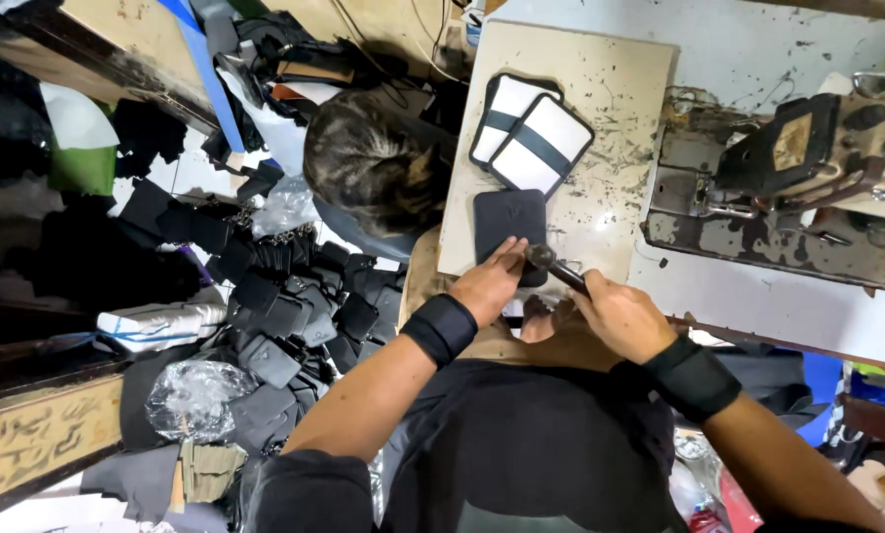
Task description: The person assembles small fabric-and-leather wallets at a workbench. They hold each wallet, hammer rivets to secure the elastic band, attach a keyring clasp to a leather piece, and set finished wallets on the table. They briefly reach under the table for supplies and reposition leather pieces before continuing.
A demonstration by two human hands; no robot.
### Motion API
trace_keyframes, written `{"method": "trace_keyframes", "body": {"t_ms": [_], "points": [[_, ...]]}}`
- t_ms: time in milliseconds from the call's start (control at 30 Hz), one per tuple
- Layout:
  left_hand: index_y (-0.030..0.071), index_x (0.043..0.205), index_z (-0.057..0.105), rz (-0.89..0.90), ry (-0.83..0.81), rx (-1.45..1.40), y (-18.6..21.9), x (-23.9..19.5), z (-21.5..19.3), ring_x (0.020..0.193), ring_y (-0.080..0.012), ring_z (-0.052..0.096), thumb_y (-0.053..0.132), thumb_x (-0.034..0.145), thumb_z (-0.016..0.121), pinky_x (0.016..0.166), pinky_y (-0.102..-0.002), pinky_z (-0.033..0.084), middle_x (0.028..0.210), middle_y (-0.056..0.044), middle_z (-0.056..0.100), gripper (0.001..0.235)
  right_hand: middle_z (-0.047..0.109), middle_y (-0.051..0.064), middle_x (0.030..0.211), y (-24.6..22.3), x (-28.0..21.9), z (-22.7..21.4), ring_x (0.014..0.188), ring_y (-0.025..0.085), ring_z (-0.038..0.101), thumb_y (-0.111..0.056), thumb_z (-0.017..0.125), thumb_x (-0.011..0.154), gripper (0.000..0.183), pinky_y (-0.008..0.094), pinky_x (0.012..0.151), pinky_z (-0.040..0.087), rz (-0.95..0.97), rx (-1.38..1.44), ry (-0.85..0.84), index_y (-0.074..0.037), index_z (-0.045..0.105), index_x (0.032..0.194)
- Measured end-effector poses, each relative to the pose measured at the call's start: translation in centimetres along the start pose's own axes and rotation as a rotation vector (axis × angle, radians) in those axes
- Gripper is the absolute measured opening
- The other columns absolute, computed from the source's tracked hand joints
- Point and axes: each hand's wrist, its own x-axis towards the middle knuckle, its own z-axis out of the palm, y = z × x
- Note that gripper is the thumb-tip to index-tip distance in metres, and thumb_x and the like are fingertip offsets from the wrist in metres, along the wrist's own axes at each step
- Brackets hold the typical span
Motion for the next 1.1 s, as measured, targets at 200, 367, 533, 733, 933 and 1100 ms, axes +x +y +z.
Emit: {"method": "trace_keyframes", "body": {"t_ms": [200,367,533,733,933,1100], "points": [[-0.012,0.129,0.059,-0.003,-0.035,0.016,-0.6,-0.6,0.1,0.146,-0.0370,0.040,0.003,0.084,0.072,0.120,-0.037,0.042,0.146,-0.024,0.051,0.049,0.072,0.016,0.078,0.6,-0.1,1.7,0.080,0.039,0.076,-0.041,0.049,0.102,0.031,0.051,0.070,0.062,0.018,-0.031,-0.035,-0.011,0.051,0.104],[-0.010,0.127,0.061,0.002,-0.007,0.035,-1.2,-0.5,3.3,0.151,-0.0349,0.034,0.007,0.084,0.072,0.125,-0.035,0.036,0.152,-0.023,0.047,0.047,0.071,0.014,0.077,1.2,0.1,1.0,0.079,0.041,0.075,-0.044,0.049,0.101,0.032,0.052,0.069,0.062,-0.050,-0.018,-0.034,-0.012,0.050,0.103],[-0.012,0.121,0.061,0.069,0.060,0.031,-1.8,-0.3,4.3,0.148,-0.0382,0.038,0.005,0.080,0.072,0.126,-0.038,0.034,0.144,-0.027,0.054,0.046,0.071,0.014,0.076,1.4,0.6,1.5,0.076,0.039,0.076,-0.042,0.052,0.099,0.031,0.051,0.067,0.062,-0.078,-0.079,-0.012,-0.012,0.051,0.103],[-0.014,0.119,0.064,0.120,0.059,0.047,-2.2,-0.2,2.2,0.144,-0.0371,0.043,0.003,0.077,0.071,0.125,-0.040,0.034,0.131,-0.023,0.065,0.046,0.070,0.011,0.073,1.6,1.2,1.8,0.075,0.035,0.076,-0.044,0.052,0.099,0.032,0.047,0.067,0.063,-0.072,-0.108,-0.009,-0.013,0.051,0.103],[-0.013,0.137,0.052,-0.072,-0.062,-0.137,-0.8,-0.2,1.2,0.147,-0.0375,0.038,-0.007,0.073,0.074,0.116,-0.035,0.046,0.157,-0.024,0.040,0.067,0.072,0.010,0.076,1.3,1.3,0.1,0.078,0.035,0.077,-0.041,0.051,0.100,0.029,0.046,0.067,0.064,-0.049,-0.022,-0.026,-0.013,0.051,0.107],[-0.013,0.137,0.053,-0.056,-0.088,-0.082,-0.7,0.1,0.3,0.147,-0.0360,0.039,-0.005,0.074,0.074,0.123,-0.034,0.038,0.151,-0.024,0.047,0.066,0.072,0.013,0.078,1.7,2.0,0.2,0.081,0.038,0.076,-0.039,0.054,0.098,0.030,0.049,0.070,0.063,-0.039,-0.011,-0.040,-0.010,0.051,0.105]]}}
